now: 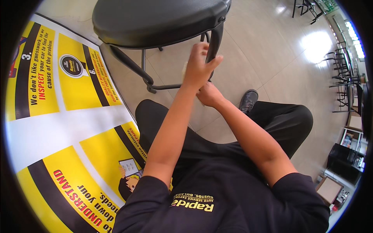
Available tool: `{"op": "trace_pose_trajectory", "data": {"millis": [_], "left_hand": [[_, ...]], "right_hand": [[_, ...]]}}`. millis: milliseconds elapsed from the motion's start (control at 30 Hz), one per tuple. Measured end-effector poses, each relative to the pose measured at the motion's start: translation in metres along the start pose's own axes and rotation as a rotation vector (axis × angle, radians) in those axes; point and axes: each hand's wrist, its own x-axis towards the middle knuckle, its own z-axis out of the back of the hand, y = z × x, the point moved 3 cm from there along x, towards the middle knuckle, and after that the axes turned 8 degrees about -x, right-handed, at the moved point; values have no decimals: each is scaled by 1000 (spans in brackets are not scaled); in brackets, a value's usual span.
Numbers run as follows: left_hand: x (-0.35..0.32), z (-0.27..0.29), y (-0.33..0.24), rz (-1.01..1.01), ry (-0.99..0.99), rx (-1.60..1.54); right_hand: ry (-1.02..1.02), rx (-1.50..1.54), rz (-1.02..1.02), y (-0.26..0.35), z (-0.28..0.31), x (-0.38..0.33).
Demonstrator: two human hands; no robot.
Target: The person wipes the seat and legs of a black stool and a black chair using a white cloth. They then walk to a bathroom, rinse the cloth under running water, wring it out, and leave the room.
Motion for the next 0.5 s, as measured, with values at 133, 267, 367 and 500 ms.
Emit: {"op": "trace_pose_trajectory", "data": {"millis": [133, 267, 367, 500], "left_hand": [[-86, 51, 40, 586, -472, -186], [-127, 56, 64, 1022, -383, -241], [-135, 53, 81, 987, -269, -332], [-121, 68, 76, 952, -203, 19]], "right_hand": [[-3, 151, -222, -4, 5, -6], [300, 705, -321, -11, -11, -3], [474, 548, -180, 4, -5, -5], [554, 388, -251, -27, 54, 8]]}}
